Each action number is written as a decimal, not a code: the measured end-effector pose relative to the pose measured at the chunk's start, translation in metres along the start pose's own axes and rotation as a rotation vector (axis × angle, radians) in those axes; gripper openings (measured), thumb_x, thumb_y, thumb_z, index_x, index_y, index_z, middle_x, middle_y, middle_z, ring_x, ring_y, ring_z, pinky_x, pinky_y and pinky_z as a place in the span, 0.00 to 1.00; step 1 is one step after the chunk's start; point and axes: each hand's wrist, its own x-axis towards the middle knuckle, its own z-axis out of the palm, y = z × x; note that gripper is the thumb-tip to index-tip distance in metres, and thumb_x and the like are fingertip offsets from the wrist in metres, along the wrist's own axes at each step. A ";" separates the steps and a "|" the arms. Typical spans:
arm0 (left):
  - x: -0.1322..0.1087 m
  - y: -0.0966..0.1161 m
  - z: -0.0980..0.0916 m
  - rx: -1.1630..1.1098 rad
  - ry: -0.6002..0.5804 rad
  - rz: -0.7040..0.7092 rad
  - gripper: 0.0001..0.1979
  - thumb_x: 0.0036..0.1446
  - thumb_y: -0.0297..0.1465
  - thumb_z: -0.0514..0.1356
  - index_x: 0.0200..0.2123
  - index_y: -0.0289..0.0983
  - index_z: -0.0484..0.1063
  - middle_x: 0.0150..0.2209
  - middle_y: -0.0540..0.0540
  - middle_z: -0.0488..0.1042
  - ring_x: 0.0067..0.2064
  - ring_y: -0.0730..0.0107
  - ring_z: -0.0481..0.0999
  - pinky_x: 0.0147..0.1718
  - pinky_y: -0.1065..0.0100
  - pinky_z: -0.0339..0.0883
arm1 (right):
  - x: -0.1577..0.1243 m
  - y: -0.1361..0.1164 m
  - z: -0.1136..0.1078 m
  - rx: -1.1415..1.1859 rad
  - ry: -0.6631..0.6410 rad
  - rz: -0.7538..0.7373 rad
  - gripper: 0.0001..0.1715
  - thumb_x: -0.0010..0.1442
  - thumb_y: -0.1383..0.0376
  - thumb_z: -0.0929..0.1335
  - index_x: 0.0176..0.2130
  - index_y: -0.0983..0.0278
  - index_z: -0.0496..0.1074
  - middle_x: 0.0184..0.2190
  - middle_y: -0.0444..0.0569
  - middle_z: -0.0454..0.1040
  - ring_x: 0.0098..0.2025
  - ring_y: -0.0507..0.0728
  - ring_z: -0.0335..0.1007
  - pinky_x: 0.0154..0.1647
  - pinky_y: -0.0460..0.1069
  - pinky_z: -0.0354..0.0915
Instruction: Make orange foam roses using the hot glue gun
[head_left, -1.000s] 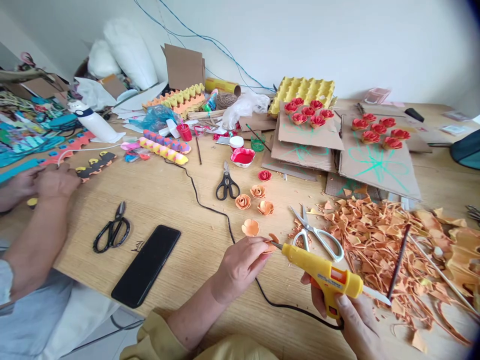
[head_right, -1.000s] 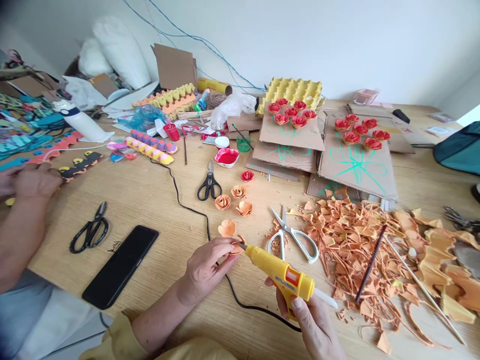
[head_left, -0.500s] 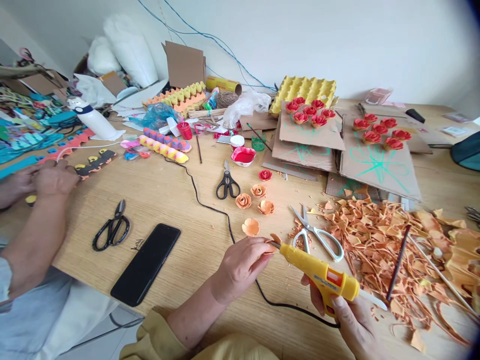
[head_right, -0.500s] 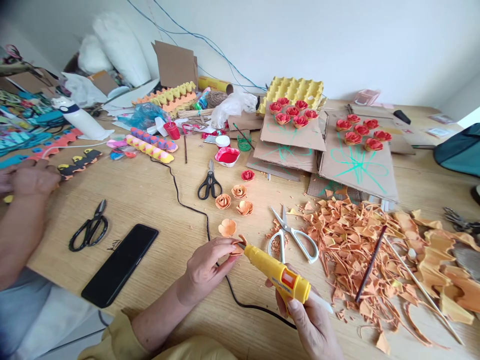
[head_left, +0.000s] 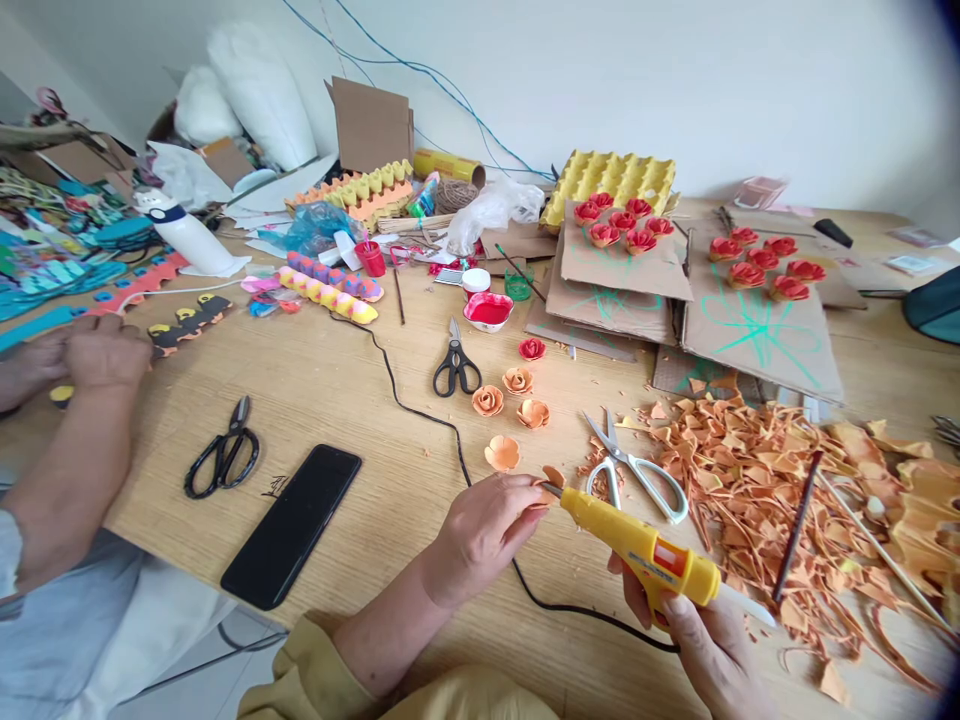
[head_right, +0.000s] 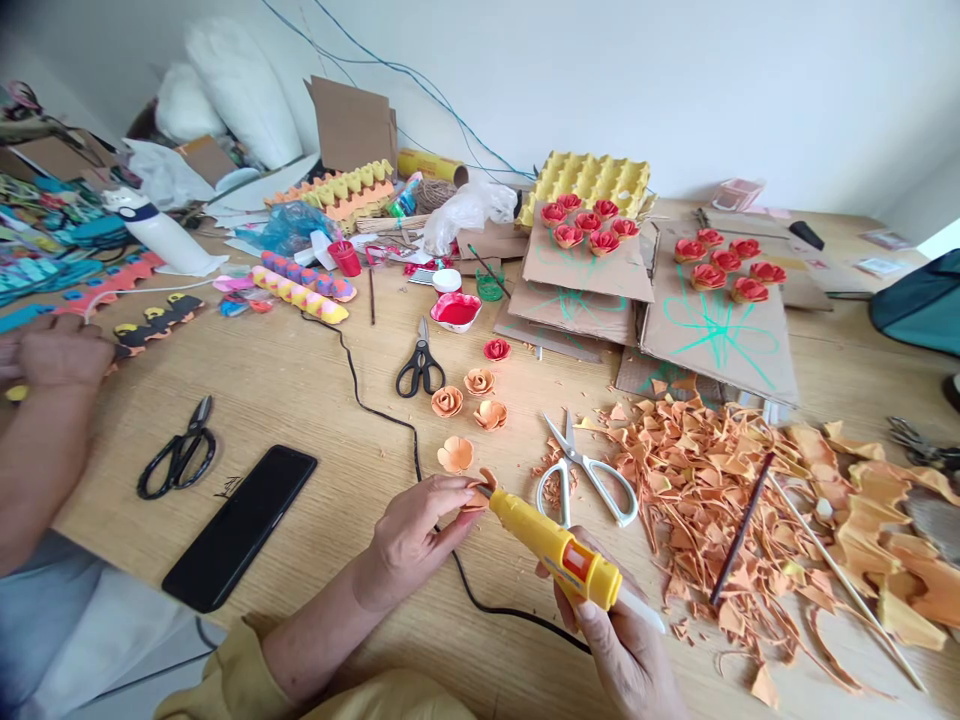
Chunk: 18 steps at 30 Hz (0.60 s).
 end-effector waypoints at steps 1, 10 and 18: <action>-0.001 -0.001 0.000 0.003 -0.007 0.006 0.14 0.62 0.18 0.61 0.50 0.36 0.69 0.44 0.40 0.82 0.47 0.67 0.82 0.49 0.66 0.77 | 0.001 -0.001 0.000 -0.003 0.008 -0.002 0.23 0.70 0.49 0.62 0.50 0.61 0.74 0.22 0.44 0.66 0.23 0.55 0.62 0.24 0.49 0.62; 0.000 -0.003 0.000 0.072 -0.005 0.042 0.14 0.62 0.19 0.62 0.50 0.35 0.69 0.43 0.39 0.81 0.46 0.65 0.83 0.48 0.65 0.79 | -0.004 0.009 -0.005 -0.133 -0.052 0.023 0.26 0.70 0.48 0.60 0.44 0.63 0.77 0.25 0.49 0.71 0.24 0.57 0.65 0.29 0.52 0.67; 0.000 -0.003 0.000 0.062 -0.015 0.031 0.14 0.62 0.18 0.61 0.49 0.34 0.69 0.44 0.38 0.81 0.47 0.64 0.83 0.48 0.64 0.79 | -0.007 0.013 -0.006 -0.164 0.019 0.005 0.23 0.66 0.48 0.65 0.40 0.62 0.79 0.27 0.51 0.74 0.24 0.57 0.67 0.26 0.51 0.68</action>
